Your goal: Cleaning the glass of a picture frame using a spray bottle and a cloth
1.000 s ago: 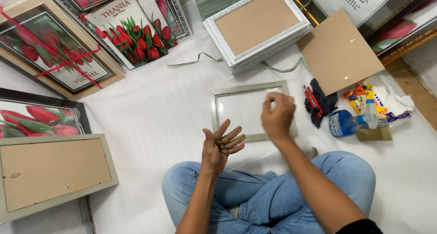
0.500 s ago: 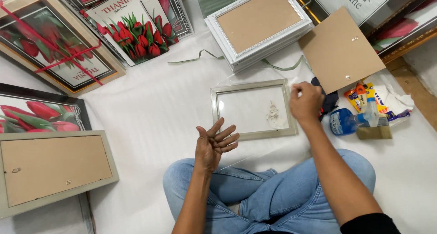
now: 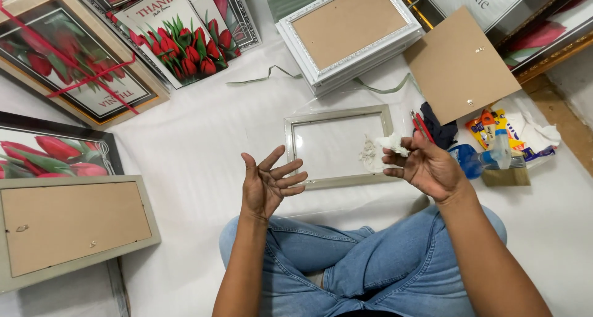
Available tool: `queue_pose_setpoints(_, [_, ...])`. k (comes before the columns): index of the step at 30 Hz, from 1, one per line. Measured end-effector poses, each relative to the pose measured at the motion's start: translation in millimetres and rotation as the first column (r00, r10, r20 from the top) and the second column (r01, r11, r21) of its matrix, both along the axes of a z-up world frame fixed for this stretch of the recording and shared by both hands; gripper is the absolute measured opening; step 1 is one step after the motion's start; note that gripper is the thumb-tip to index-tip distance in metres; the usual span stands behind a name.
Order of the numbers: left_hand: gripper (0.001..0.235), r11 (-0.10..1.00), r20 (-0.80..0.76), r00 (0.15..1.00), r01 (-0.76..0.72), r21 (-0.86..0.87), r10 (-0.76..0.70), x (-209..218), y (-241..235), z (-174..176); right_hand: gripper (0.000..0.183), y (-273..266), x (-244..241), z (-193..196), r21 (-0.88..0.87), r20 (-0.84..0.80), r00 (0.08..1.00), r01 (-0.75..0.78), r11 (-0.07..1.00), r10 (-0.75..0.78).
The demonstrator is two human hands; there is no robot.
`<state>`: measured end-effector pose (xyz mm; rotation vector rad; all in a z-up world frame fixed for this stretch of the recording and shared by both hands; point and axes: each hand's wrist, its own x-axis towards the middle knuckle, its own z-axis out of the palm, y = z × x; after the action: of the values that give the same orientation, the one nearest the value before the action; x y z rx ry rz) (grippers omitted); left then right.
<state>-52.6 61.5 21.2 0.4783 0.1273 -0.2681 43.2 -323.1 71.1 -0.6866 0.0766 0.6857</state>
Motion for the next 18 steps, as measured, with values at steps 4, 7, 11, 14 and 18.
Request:
queue_pose_setpoints(4, [0.092, 1.0, 0.014, 1.0, -0.007, 0.007, 0.007, 4.5, -2.2, 2.0, 0.029, 8.4, -14.8, 23.1, -0.215, 0.161, 0.987, 0.025, 0.976, 0.011])
queue_pose_setpoints(7, [0.096, 0.995, 0.011, 1.0, -0.021, 0.097, 0.02, 13.2, -6.5, 10.5, 0.016, 13.8, -20.0, 32.8, -0.283, 0.198, 0.977, 0.138, 0.949, -0.082])
queue_pose_setpoints(11, [0.096, 0.742, 0.071, 0.97, -0.225, 0.632, 0.235, 15.6, -32.8, 62.6, 0.011, 13.5, -28.8, 44.1, -0.327, 0.244, 0.945, 0.292, 0.899, -0.218])
queue_pose_setpoints(14, [0.083, 0.352, 0.229, 0.902, -0.362, 0.863, 0.367, 9.5, -61.8, 103.8, 0.013, 16.5, -35.5, 56.8, -0.384, 0.316, 0.897, 0.42, 0.823, -0.31])
queue_pose_setpoints(18, [0.073, 0.449, 0.261, 0.941, -0.332, 0.83, 0.215, -12.8, -124.7, 137.7, 0.018, 37.2, -55.2, 83.6, -0.489, 0.542, 0.781, 0.594, 0.639, -0.31])
